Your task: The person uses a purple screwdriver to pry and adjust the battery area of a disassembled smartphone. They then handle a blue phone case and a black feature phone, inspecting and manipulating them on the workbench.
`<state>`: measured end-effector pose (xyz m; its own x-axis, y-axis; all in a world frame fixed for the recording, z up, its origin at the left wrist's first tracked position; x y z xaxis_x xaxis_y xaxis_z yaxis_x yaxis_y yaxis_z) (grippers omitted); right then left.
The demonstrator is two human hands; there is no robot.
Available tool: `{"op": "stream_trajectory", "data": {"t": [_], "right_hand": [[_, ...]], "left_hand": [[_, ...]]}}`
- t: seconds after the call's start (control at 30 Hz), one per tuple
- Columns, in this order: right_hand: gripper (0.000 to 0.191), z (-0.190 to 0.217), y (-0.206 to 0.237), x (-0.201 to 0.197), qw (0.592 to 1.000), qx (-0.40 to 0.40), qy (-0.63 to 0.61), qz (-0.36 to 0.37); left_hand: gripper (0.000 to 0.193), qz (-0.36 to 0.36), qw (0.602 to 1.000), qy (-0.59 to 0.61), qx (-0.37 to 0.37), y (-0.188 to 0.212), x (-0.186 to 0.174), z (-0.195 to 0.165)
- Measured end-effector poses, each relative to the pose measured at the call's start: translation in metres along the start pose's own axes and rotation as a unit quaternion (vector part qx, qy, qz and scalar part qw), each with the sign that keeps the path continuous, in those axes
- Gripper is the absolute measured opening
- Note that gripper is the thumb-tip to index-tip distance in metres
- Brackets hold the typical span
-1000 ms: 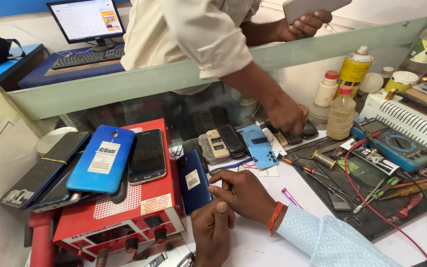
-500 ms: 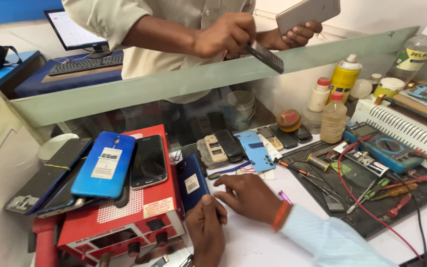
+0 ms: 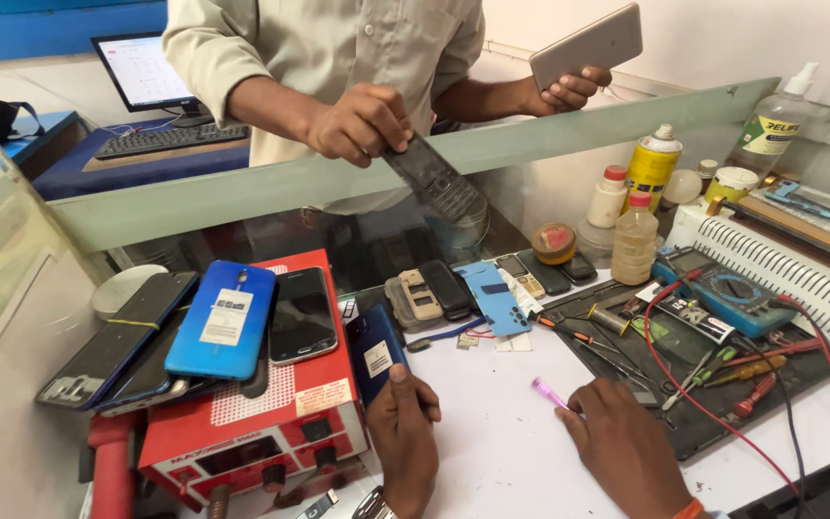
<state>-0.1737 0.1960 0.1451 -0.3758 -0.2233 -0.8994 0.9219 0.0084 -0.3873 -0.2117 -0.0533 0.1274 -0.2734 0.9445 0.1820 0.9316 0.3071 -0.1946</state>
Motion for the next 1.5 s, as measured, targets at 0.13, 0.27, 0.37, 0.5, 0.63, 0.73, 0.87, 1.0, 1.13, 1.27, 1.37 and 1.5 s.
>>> {"op": "stream_trajectory", "data": {"t": [0.13,0.27,0.37,0.5,0.63,0.73,0.87,1.0,1.13,1.27,1.37,1.5], "right_hand": [[0.021,-0.003,0.007,0.011,0.995,-0.024,-0.041,-0.090],[0.027,-0.007,0.008,0.007,0.960,0.099,-0.249,-0.078],[0.032,-0.003,-0.016,-0.007,0.916,0.138,-0.376,-0.025],[0.045,0.029,-0.069,-0.035,0.818,0.048,-0.573,-0.020],[0.045,0.081,-0.129,-0.043,0.772,0.012,-0.636,0.003],[0.044,0.102,-0.149,-0.040,0.716,0.011,-0.695,0.066],[0.048,0.107,-0.158,-0.030,0.534,0.081,-0.822,0.182],[0.042,0.099,-0.163,-0.021,0.609,0.015,-0.763,0.216],[0.034,0.088,-0.156,0.001,0.612,-0.035,-0.750,0.247],[0.031,0.089,-0.127,0.033,0.696,-0.018,-0.672,0.252],[0.032,0.099,-0.100,0.028,0.898,-0.212,-0.385,-0.021],[0.047,0.115,-0.087,0.016,0.907,-0.301,-0.241,-0.168]], "left_hand": [[0.061,-0.002,1.000,-0.006,-0.023,0.000,-0.002,-0.006],[0.063,0.002,1.000,-0.004,-0.029,-0.001,-0.003,-0.013],[0.062,0.016,0.999,0.023,-0.028,0.000,-0.002,-0.012],[0.065,0.023,0.999,0.008,-0.023,-0.001,0.000,-0.011],[0.065,0.018,0.999,-0.002,-0.028,-0.004,-0.001,-0.011],[0.062,0.010,1.000,-0.004,-0.027,-0.008,0.002,-0.009],[0.059,0.000,1.000,-0.018,-0.010,-0.010,0.004,-0.005],[0.057,0.012,1.000,-0.026,-0.008,-0.011,0.008,-0.004],[0.052,0.022,0.999,-0.028,0.021,-0.009,0.010,-0.007],[0.052,0.024,0.996,-0.021,0.086,-0.011,0.010,-0.011],[0.051,0.038,0.997,0.020,0.057,-0.014,0.012,-0.006],[0.045,0.024,0.995,0.095,0.032,-0.018,0.012,-0.002]]}}
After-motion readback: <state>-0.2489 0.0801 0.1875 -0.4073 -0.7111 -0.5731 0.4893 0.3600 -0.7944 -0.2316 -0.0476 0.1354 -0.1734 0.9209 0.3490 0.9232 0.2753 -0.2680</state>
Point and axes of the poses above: each hand's wrist, its own y-axis away from the middle knuckle, its own x-axis out of the palm, z = x × y, the point moved 3 cm from there along -y, towards the middle knuckle, and after that the axes turned 1 degree about -z, right-handed, at the moved point
